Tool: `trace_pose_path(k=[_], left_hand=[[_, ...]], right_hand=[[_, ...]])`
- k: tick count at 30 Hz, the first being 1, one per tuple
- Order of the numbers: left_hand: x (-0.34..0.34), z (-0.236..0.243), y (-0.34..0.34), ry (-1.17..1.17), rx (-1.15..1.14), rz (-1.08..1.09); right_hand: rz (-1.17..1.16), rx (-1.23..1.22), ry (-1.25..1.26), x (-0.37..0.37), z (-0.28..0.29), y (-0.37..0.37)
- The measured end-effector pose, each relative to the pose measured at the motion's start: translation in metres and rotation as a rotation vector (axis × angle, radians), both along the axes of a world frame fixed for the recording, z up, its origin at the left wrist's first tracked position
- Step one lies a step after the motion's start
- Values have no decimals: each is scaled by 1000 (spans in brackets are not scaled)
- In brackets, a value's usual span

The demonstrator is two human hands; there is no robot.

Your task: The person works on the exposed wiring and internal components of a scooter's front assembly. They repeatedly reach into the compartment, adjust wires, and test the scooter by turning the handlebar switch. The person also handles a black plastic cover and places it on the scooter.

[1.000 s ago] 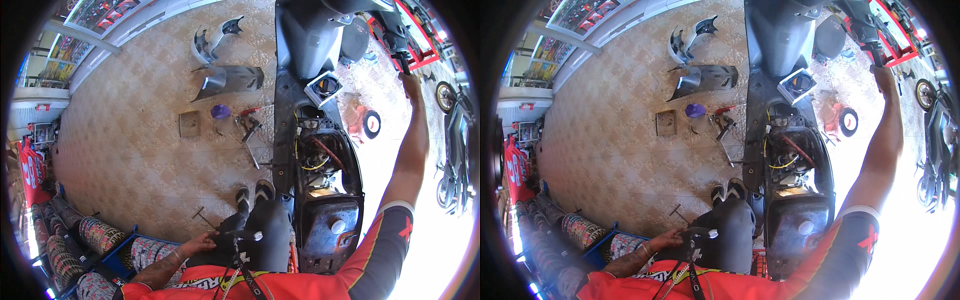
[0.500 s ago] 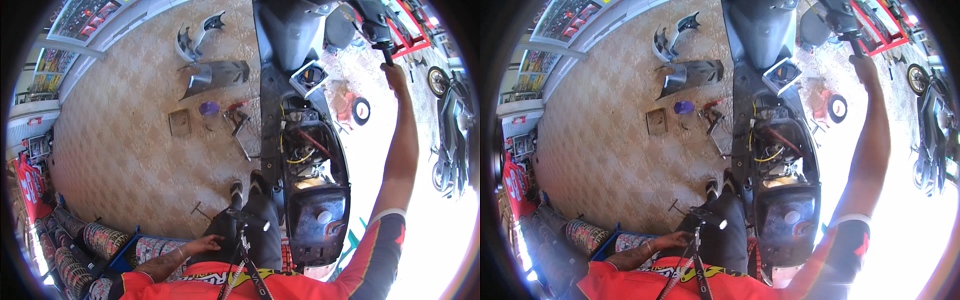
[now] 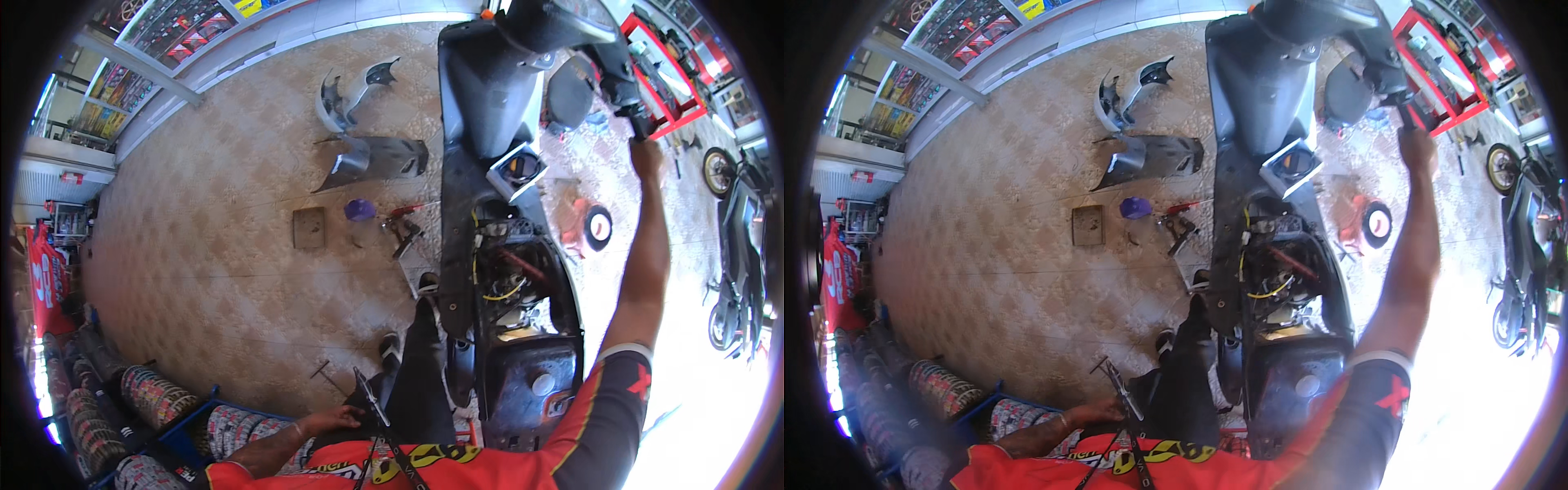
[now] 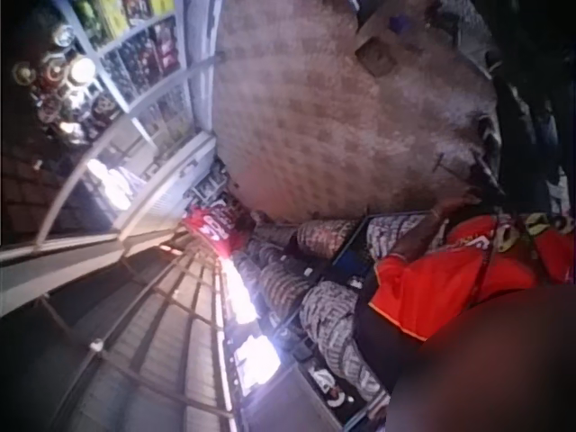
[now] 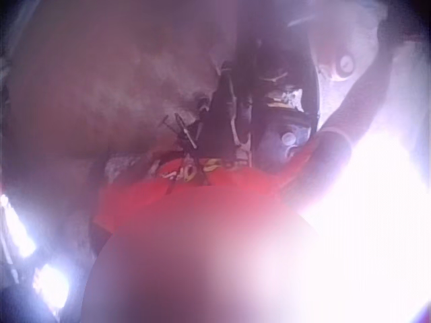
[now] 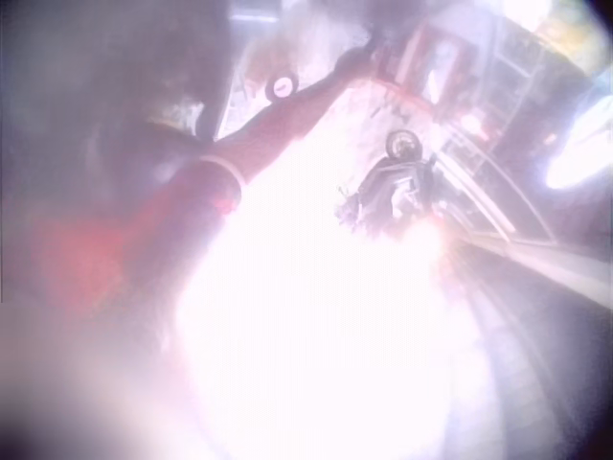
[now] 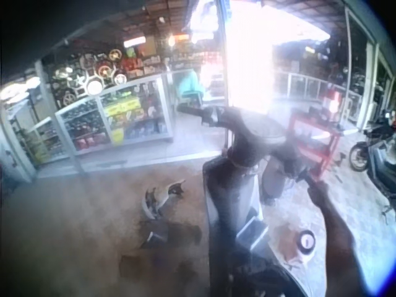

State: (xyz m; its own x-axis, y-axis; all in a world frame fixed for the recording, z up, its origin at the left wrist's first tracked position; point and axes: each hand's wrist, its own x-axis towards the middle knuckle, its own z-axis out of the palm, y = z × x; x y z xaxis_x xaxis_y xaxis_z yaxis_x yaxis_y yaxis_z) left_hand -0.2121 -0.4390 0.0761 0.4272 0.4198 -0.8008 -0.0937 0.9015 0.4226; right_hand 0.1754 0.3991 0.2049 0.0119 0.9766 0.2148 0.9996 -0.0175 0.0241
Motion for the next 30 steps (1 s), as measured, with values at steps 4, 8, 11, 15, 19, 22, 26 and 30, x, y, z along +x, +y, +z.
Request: trace_pose_path(k=[4,8,11,15,19,22,26,30], left_hand=[[-1,8,12,-42,-282,1],[-10,35,45,3,-107,-8],[-14,53,56,0,-159,-21],[-8,47,58,29,-75,-118],[-5,42,61,52,-87,-97],[-5,68,61,-48,-360,-50],[10,90,72,-83,-180,-100],[21,67,85,-6,-100,-24]], right_hand=[[132,-136,170,17,0,18],[173,-87,322,30,0,3],[148,-203,344,26,3,6],[249,-123,367,19,5,14],[103,-367,595,22,6,7],[53,-381,554,17,9,-2],[120,-366,466,3,24,-21],[10,-129,184,-10,46,-42]])
